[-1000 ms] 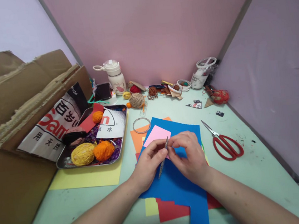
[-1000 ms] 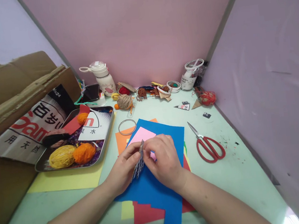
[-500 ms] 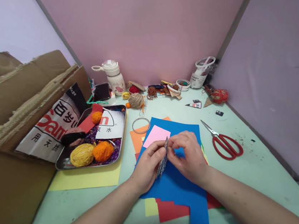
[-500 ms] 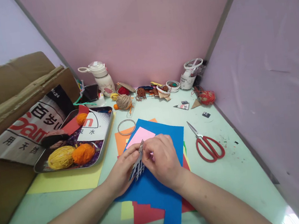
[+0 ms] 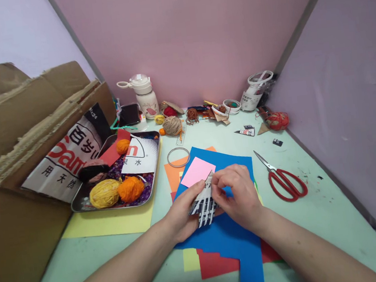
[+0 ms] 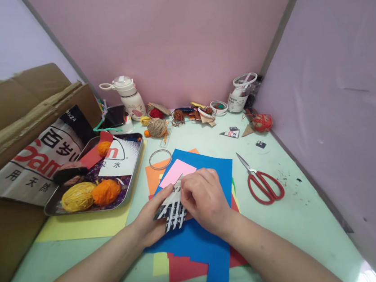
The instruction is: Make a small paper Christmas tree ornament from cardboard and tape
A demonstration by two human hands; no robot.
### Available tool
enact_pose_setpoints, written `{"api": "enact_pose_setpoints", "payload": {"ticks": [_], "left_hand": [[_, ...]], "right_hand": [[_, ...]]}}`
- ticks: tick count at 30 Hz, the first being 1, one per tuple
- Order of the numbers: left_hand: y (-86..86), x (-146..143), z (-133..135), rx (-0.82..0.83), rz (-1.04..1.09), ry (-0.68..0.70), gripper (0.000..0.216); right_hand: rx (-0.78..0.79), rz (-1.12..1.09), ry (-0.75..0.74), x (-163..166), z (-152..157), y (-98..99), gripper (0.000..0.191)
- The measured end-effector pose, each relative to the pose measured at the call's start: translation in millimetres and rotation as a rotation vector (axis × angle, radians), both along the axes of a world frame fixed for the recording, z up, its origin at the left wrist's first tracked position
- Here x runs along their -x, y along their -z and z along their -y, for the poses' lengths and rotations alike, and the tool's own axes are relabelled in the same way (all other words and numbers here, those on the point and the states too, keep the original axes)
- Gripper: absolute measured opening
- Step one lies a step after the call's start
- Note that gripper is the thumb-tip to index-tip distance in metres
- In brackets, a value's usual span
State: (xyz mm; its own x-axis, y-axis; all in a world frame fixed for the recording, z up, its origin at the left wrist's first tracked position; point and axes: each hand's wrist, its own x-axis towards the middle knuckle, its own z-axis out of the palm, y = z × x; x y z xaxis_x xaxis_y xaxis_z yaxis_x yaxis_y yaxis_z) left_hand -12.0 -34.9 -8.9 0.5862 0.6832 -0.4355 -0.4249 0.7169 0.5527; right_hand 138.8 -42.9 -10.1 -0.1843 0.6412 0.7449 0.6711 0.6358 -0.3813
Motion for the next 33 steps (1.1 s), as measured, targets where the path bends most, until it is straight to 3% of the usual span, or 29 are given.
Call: {"api": "enact_pose_setpoints", "payload": {"ticks": [15,27,33], "left_hand": [[1.4,1.2,-2.8,-0.021,-0.015,-0.070,0.024],[4.3,0.4,-2.7,-0.027,-0.019,-0.046,0.026],[4.5,0.0,-3.2,-0.040,-0.029,-0.046,0.027]], "right_hand": [[-0.064,0.049,0.005,-4.2,-1.7,0.5,0.021],[-0.048,0.173,0.012,-6.8,-2.3,6.5,0.010],[-0.024,0.164,-0.005,-6.1,-2.1,3.7,0.013]]}}
